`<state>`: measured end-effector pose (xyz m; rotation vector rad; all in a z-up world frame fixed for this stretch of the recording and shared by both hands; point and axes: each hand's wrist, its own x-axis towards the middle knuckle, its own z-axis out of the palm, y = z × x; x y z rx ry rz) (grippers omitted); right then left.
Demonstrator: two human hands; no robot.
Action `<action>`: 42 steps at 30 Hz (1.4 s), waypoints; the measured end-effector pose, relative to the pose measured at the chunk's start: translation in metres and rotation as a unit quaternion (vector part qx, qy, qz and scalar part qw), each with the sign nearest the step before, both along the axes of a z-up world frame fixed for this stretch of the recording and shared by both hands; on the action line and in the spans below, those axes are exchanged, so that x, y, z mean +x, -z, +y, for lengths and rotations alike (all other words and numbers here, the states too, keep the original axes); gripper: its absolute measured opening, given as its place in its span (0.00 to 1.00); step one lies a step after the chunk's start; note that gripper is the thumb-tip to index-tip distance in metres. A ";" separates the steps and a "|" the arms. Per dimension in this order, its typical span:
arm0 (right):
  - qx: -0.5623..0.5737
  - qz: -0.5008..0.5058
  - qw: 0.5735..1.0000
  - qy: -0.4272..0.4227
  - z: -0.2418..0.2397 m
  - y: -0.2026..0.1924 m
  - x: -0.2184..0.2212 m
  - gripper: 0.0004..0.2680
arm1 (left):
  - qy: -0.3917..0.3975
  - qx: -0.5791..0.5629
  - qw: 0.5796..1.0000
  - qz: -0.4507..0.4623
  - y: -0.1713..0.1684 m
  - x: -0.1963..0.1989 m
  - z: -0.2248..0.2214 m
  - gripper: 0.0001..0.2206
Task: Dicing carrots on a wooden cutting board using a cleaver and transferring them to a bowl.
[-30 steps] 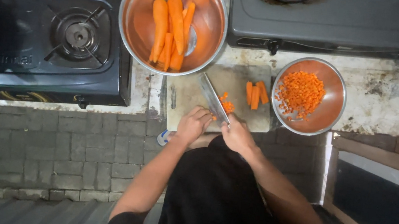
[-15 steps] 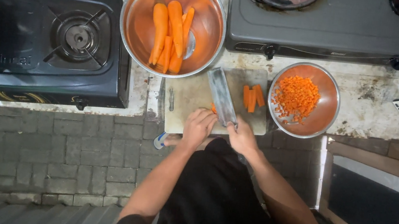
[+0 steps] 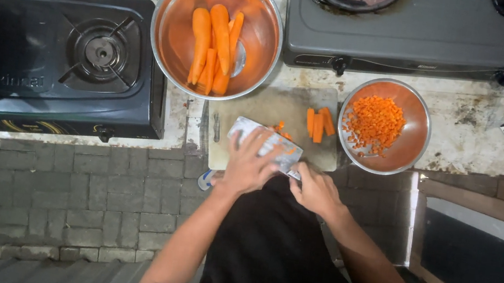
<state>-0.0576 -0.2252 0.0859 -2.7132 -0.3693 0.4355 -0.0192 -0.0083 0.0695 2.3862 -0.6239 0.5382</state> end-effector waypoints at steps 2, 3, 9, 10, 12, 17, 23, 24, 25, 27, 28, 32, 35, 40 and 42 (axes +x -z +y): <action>-0.007 0.003 1.000 -0.019 0.002 -0.002 -0.005 0.11 | 0.054 0.061 0.995 0.049 -0.002 -0.008 -0.007 0.21; 0.001 -0.024 0.999 -0.033 0.003 -0.004 -0.004 0.09 | 0.089 0.103 0.986 0.099 0.005 -0.009 -0.012 0.23; 0.003 -0.130 0.990 -0.059 -0.009 0.017 -0.019 0.06 | 0.128 0.174 0.954 0.209 0.017 0.003 -0.018 0.26; -0.013 -0.156 0.986 -0.063 -0.012 0.018 -0.022 0.06 | 0.128 0.171 0.951 0.223 0.017 0.007 -0.016 0.26; -0.020 -0.165 0.984 -0.066 -0.020 0.004 -0.029 0.06 | 0.098 0.161 0.966 0.176 0.042 0.012 -0.013 0.26; -0.024 -0.171 0.982 -0.075 -0.064 -0.016 -0.066 0.03 | 0.061 0.181 0.972 0.139 0.065 0.021 0.001 0.27; -0.118 0.097 0.973 0.173 -0.114 -0.016 -0.096 0.15 | 0.125 0.112 0.920 0.354 0.034 0.028 0.010 0.32; 0.011 0.135 0.961 0.242 -0.111 -0.017 -0.089 0.15 | 0.082 0.071 0.932 0.346 0.043 0.025 0.009 0.30; 0.140 0.170 0.927 0.304 -0.109 -0.019 -0.082 0.15 | 0.037 0.029 0.941 0.336 0.053 0.021 0.009 0.28; 0.262 0.166 0.888 0.340 -0.097 0.005 -0.078 0.12 | -0.007 0.010 0.950 0.313 0.072 0.015 -0.006 0.28; 0.379 0.158 0.834 0.368 -0.091 0.017 -0.075 0.10 | -0.054 -0.011 0.956 0.287 0.082 0.013 -0.011 0.29; 0.481 0.168 0.760 0.404 -0.067 0.043 -0.065 0.11 | -0.097 -0.016 0.953 0.287 0.076 0.015 -0.043 0.31; 0.512 0.191 0.720 0.428 -0.055 0.054 -0.061 0.12 | -0.120 0.016 0.946 0.301 0.072 0.019 -0.063 0.35; 0.580 0.201 0.642 0.460 -0.038 0.105 -0.069 0.14 | -0.119 -0.047 0.960 0.249 0.100 0.023 -0.091 0.34; 0.581 0.204 0.640 0.460 -0.020 0.101 -0.062 0.14 | -0.129 -0.041 0.964 0.227 0.100 0.025 -0.096 0.33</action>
